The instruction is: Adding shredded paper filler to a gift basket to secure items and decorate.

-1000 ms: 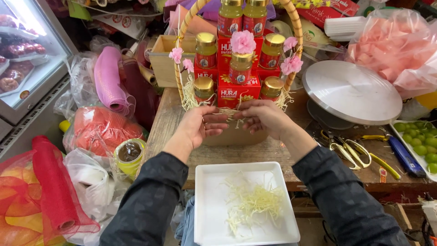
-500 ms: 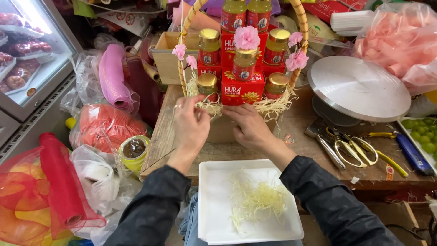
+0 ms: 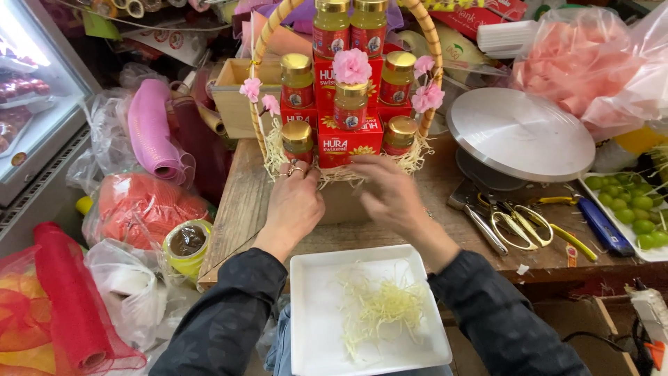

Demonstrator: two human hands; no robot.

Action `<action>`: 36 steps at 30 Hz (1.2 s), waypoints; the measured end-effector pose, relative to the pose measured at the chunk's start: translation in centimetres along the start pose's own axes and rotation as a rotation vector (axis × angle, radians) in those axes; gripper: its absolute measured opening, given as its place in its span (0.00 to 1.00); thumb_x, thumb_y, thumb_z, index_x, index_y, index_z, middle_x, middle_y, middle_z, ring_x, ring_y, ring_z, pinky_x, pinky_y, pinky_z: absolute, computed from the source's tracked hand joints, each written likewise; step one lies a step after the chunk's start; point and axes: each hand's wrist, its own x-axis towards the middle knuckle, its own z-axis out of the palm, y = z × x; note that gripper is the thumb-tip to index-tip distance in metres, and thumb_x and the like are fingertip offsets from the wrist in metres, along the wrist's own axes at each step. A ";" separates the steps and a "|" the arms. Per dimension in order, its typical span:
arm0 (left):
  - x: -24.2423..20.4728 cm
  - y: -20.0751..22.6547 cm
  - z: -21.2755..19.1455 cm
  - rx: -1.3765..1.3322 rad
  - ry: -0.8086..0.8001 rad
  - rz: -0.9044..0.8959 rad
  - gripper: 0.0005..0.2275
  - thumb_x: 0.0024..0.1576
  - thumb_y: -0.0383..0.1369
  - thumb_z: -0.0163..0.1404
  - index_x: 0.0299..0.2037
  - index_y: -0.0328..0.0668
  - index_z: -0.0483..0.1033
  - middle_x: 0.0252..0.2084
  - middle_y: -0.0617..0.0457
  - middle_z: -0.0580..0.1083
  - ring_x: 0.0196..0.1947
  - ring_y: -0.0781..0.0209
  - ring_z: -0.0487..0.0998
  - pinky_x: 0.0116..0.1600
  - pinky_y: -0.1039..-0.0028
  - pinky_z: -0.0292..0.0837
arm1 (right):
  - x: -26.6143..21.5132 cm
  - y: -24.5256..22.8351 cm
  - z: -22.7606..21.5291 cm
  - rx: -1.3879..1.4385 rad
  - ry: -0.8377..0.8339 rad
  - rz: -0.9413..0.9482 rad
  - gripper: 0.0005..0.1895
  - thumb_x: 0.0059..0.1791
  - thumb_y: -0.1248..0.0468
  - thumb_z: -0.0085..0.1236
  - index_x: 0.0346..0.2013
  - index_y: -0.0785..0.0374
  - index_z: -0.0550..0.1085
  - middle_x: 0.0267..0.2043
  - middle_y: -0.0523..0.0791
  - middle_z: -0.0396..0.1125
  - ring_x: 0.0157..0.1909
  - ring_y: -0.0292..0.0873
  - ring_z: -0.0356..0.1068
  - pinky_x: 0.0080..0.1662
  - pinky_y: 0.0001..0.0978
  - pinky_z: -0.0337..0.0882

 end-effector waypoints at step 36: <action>0.0 2.0 -8.2 -0.310 0.021 -0.207 0.23 0.46 0.26 0.50 0.55 0.41 0.77 0.65 0.43 0.64 0.63 0.38 0.70 0.65 0.53 0.70 | 0.5 4.9 -5.3 1.174 -0.083 1.059 0.28 0.47 0.62 0.51 0.61 0.67 0.72 0.32 0.48 0.78 0.22 0.39 0.76 0.21 0.25 0.73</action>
